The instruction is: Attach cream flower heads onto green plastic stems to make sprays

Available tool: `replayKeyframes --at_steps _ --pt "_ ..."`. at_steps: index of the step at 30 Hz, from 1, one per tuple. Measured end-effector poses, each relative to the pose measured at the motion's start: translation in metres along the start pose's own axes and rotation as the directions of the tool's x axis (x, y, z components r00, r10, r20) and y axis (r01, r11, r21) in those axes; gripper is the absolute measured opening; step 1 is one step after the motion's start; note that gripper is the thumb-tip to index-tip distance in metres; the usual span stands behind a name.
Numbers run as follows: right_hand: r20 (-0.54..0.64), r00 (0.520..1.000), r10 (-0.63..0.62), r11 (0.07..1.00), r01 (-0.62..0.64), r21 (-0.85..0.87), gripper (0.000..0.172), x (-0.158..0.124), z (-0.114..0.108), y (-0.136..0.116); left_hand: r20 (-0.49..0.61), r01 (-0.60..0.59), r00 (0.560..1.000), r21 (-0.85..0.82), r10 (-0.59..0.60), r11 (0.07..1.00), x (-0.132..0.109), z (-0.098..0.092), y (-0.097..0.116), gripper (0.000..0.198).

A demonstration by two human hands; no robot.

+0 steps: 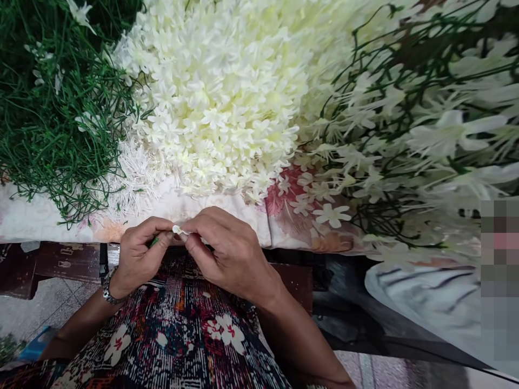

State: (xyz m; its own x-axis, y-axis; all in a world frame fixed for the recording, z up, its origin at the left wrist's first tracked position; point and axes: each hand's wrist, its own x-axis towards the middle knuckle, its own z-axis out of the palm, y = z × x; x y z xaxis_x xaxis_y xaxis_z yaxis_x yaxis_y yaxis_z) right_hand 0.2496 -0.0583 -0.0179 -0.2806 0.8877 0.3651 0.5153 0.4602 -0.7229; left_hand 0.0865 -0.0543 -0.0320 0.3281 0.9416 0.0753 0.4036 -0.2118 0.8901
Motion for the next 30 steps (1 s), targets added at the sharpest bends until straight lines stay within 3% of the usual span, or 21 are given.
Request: replayKeyframes --at_steps 5,15,30 --pt "0.039 0.999 -0.016 0.997 0.019 -0.075 0.009 0.001 -0.001 0.000 -0.056 -0.088 0.994 0.036 0.090 0.995 0.003 0.001 0.001 0.011" --pt "0.168 0.985 -0.045 0.959 0.090 -0.269 0.010 0.000 0.000 0.001 -0.025 -0.213 0.976 0.111 0.217 0.971 0.004 0.004 -0.009 0.016" --pt "0.193 0.979 -0.060 0.960 0.110 -0.258 0.011 0.003 0.007 0.009 -0.021 -0.179 0.982 0.194 0.186 0.965 0.009 0.007 -0.011 0.015"
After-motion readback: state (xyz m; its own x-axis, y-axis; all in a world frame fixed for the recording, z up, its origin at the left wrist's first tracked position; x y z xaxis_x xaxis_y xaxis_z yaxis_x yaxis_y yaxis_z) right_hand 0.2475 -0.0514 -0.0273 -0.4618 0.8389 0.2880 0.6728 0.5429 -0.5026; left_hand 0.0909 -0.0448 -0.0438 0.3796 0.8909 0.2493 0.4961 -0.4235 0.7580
